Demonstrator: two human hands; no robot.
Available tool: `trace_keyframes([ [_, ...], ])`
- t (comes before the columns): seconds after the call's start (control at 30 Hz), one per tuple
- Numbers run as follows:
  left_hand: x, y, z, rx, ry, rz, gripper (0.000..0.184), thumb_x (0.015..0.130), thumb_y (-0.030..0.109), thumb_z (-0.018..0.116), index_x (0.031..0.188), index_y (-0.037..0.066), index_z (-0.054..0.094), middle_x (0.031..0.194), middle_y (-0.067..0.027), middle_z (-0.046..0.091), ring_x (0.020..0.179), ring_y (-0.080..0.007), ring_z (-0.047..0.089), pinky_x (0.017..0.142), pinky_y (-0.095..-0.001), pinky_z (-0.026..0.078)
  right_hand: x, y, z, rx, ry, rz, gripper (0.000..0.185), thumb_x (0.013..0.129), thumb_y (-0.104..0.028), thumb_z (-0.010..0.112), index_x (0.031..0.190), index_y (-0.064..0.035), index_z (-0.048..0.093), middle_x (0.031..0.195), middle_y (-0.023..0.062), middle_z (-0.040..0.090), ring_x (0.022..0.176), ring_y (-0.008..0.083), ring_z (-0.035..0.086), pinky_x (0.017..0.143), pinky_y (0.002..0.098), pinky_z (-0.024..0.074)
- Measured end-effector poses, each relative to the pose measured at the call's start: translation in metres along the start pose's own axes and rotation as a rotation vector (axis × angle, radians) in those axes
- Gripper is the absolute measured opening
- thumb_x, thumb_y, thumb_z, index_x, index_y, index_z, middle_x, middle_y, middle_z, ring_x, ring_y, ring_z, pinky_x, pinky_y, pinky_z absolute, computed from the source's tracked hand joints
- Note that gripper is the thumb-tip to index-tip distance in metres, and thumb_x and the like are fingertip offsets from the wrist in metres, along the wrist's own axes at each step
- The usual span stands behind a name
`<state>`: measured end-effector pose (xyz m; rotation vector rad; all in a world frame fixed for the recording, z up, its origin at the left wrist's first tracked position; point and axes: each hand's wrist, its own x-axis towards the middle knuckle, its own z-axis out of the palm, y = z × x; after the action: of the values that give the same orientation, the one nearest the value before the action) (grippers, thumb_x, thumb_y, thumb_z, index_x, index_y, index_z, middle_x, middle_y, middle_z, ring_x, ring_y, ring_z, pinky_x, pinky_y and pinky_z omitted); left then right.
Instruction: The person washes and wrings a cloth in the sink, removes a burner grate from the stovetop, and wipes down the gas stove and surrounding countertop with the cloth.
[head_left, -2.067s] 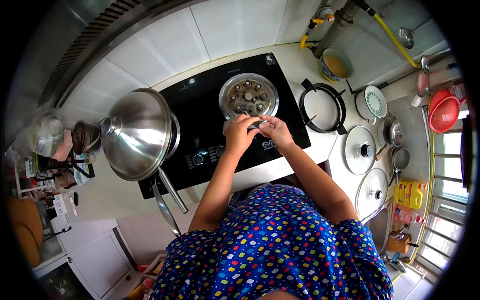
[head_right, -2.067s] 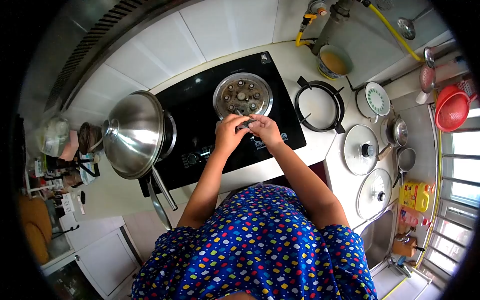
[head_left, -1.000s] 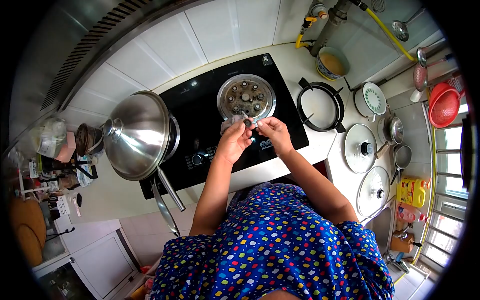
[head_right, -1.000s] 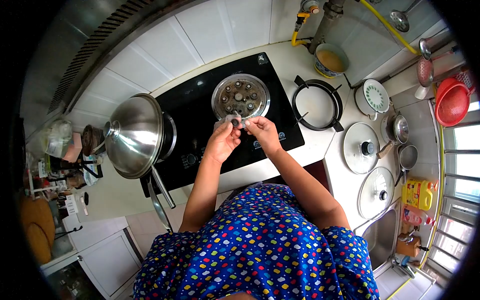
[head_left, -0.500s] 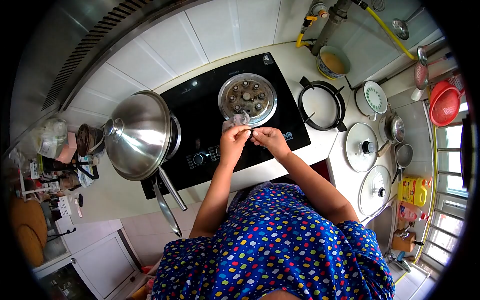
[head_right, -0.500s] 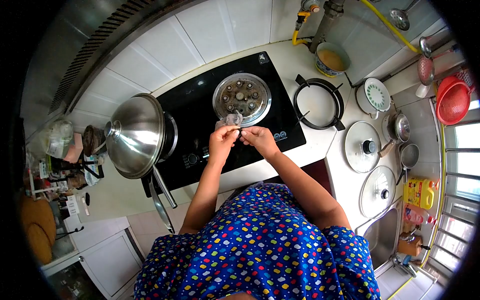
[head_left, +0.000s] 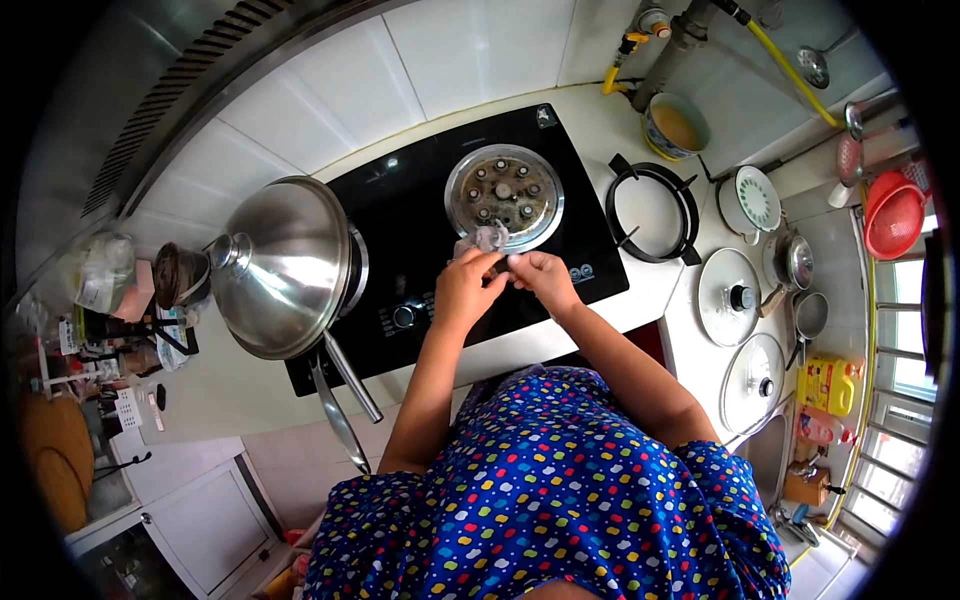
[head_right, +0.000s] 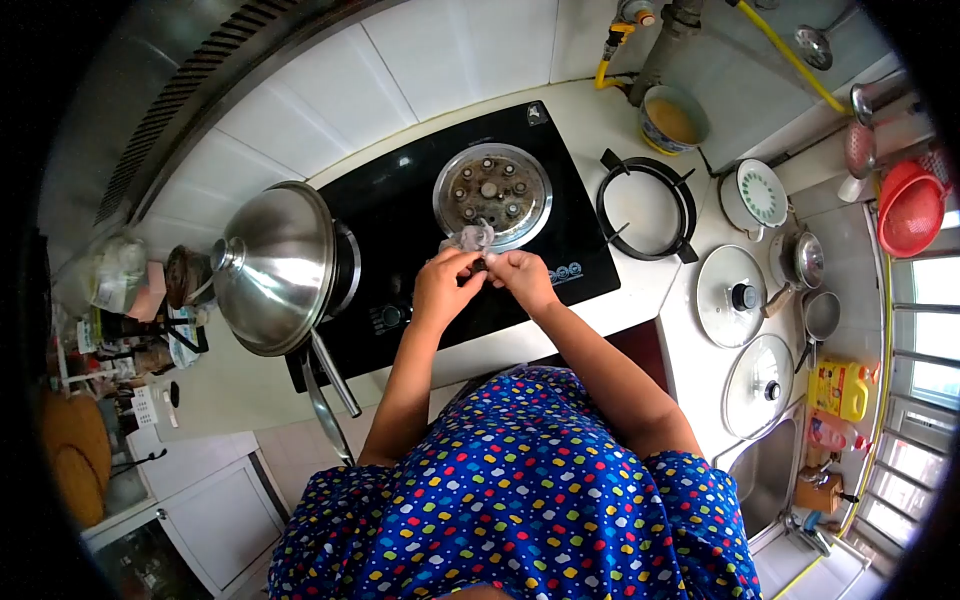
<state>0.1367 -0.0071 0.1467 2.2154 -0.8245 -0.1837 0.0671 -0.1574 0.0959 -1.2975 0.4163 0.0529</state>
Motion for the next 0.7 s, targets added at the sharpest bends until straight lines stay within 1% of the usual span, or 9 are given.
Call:
trace_keyframes([
  [0.1,0.001,-0.02,0.0,-0.083,0.144,-0.065,0.029,0.07,0.006,0.075,0.099,0.006,0.071,0.079,-0.0076,0.064,0.065,-0.0174,0.065,0.061,-0.0294,0.052,0.008,-0.002,0.009,0.011,0.167,0.039,0.03,0.094,-0.028,0.063,0.092,0.0019,0.068,0.08,0.004,0.067,0.071,0.0097,0.06,0.067,0.0238,0.0495],
  [0.2,0.002,-0.035,-0.008,-0.13,0.194,-0.098,0.029,0.07,0.005,0.075,0.099,0.005,0.071,0.078,-0.0067,0.064,0.065,-0.016,0.064,0.061,-0.0279,0.052,0.01,-0.008,0.019,-0.892,-0.034,-0.378,0.025,0.086,-0.027,0.066,0.107,-0.0134,0.068,0.129,0.0113,0.056,0.093,0.0286,0.067,0.083,0.0389,0.053],
  [0.23,0.003,-0.039,-0.009,-0.125,0.174,-0.152,0.029,0.071,0.006,0.075,0.099,0.005,0.072,0.08,-0.007,0.064,0.066,-0.0159,0.064,0.063,-0.0281,0.052,0.012,-0.011,0.021,-0.939,-0.137,-0.286,0.029,0.084,-0.026,0.066,0.112,-0.0184,0.065,0.147,0.0106,0.039,0.105,0.0342,0.062,0.089,0.0436,0.0506],
  [0.33,0.011,-0.045,-0.013,-0.107,0.161,-0.136,0.029,0.071,0.007,0.075,0.1,0.006,0.072,0.083,-0.0071,0.065,0.067,-0.0158,0.065,0.065,-0.0291,0.052,0.018,-0.007,0.022,-1.098,-0.257,-0.246,0.029,0.085,-0.027,0.067,0.113,-0.0181,0.064,0.148,0.0094,0.037,0.105,0.0334,0.063,0.088,0.0429,0.0512],
  [0.37,0.015,-0.046,-0.013,-0.118,0.133,-0.139,0.031,0.071,0.008,0.075,0.102,0.007,0.071,0.085,-0.007,0.065,0.068,-0.0163,0.065,0.066,-0.0299,0.052,0.016,-0.009,0.021,-1.184,-0.267,-0.232,0.028,0.083,-0.024,0.067,0.109,-0.0156,0.063,0.138,0.0094,0.046,0.104,0.033,0.062,0.086,0.0429,0.0513],
  [0.4,0.02,-0.047,-0.011,-0.12,0.123,-0.135,0.031,0.071,0.008,0.075,0.102,0.007,0.071,0.085,-0.007,0.065,0.068,-0.0163,0.065,0.066,-0.0299,0.052,0.016,-0.002,0.015,-1.181,-0.259,-0.225,0.028,0.083,-0.024,0.067,0.109,-0.0156,0.063,0.138,0.0094,0.046,0.104,0.033,0.062,0.086,0.0429,0.0513],
  [0.47,0.028,-0.046,-0.006,-0.072,0.12,-0.119,0.032,0.071,0.012,0.076,0.102,0.009,0.07,0.083,-0.0061,0.064,0.068,-0.0195,0.064,0.064,-0.0313,0.052,0.016,0.01,-0.001,-1.273,-0.223,-0.474,0.025,0.079,-0.02,0.068,0.102,-0.0108,0.062,0.119,0.0096,0.054,0.1,0.0317,0.062,0.083,0.0429,0.051],
  [0.5,0.033,-0.044,-0.002,0.0,0.092,-0.125,0.033,0.072,0.015,0.075,0.105,0.011,0.07,0.085,-0.0051,0.064,0.071,-0.0209,0.064,0.067,-0.0338,0.052,0.011,0.012,-0.007,-1.248,-0.169,-0.535,0.019,0.076,-0.017,0.068,0.091,-0.0072,0.062,0.1,0.0087,0.055,0.094,0.0304,0.06,0.078,0.0424,0.0506],
  [0.7,0.06,-0.027,0.034,0.158,0.087,-0.066,0.028,0.076,0.015,0.073,0.104,0.011,0.07,0.093,-0.0055,0.065,0.08,-0.0234,0.065,0.072,-0.0357,0.052,-0.038,0.026,-0.055,-1.212,0.014,-0.555,0.009,0.074,-0.014,0.068,0.078,-0.0068,0.063,0.089,0.0082,0.058,0.087,0.0292,0.061,0.074,0.0403,0.0509],
])
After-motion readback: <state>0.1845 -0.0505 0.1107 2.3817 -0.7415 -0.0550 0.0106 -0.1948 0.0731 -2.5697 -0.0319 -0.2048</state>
